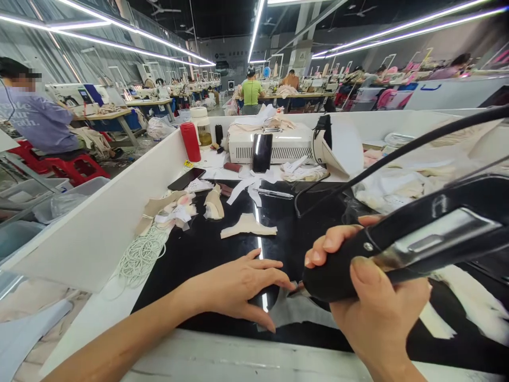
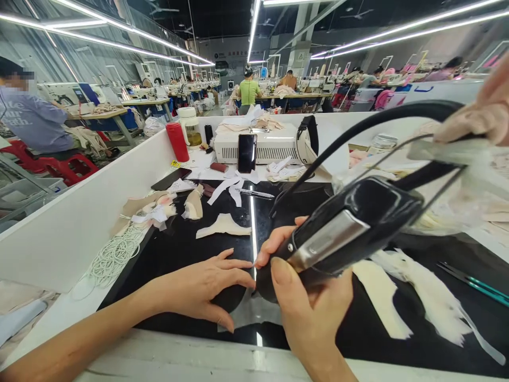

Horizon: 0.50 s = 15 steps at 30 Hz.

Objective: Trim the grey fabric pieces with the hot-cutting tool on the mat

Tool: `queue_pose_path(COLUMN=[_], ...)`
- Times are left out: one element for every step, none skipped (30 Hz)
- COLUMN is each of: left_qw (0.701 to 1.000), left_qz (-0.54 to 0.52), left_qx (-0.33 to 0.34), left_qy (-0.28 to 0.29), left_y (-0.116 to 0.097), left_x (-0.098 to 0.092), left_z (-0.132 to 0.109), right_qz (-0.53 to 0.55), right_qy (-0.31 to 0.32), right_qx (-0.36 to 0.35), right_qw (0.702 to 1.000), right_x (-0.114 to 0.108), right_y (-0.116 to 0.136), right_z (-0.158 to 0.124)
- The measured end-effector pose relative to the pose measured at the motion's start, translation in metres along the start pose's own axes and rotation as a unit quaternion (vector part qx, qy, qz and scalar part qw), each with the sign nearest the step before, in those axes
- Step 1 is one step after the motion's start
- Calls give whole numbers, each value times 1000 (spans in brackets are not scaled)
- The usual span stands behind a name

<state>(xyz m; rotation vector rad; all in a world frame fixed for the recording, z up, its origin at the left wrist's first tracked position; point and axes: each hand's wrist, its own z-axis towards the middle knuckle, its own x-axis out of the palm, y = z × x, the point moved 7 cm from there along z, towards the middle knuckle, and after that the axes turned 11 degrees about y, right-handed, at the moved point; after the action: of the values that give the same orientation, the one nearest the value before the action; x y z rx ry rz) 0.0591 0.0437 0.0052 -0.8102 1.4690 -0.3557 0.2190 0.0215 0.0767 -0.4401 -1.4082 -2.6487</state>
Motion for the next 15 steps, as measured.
queue_pose_path(left_qw=[1000,1000,1000,1000,1000,1000,999,999,999,999,999,999,999,999,999], left_qz=[-6,-7,-4,1,8,15,20,23,24,25,25,25,26,27,26], left_qx=[-1,-2,-3,-4,-4,-4,-3,-3,-2,-1,0,1,2,2,2], left_qy=[-1,-4,-8,-12,-17,-21,-24,-27,-29,-30,-32,-33,-34,-33,-33], left_y=[0,0,-1,-2,-3,-4,-5,-6,-7,-7,-7,-7,-7,-7,-6], left_x=[0,0,0,0,0,-1,-1,-1,-1,-1,-1,-1,0,0,1], left_z=[0,-1,-1,-2,-2,-2,-2,-1,-1,-1,-1,0,0,0,0], right_qz=[4,9,13,16,17,18,18,18,18,17,17,16,15,13,10], right_qy=[3,6,8,10,12,14,17,19,21,24,26,28,30,31,31], right_qx=[1,3,5,7,8,9,10,10,11,10,8,5,3,1,2], right_qw=[1000,1000,1000,1000,1000,1000,1000,1000,1000,1000,999,999,999,999,999], right_x=[1,2,3,4,4,5,5,6,6,6,6,6,7,7,7], right_y=[-2,-4,-5,-7,-8,-9,-9,-10,-10,-10,-10,-10,-10,-9,-9], right_z=[0,-1,-1,-2,-2,-3,-3,-4,-4,-5,-5,-5,-5,-5,-5])
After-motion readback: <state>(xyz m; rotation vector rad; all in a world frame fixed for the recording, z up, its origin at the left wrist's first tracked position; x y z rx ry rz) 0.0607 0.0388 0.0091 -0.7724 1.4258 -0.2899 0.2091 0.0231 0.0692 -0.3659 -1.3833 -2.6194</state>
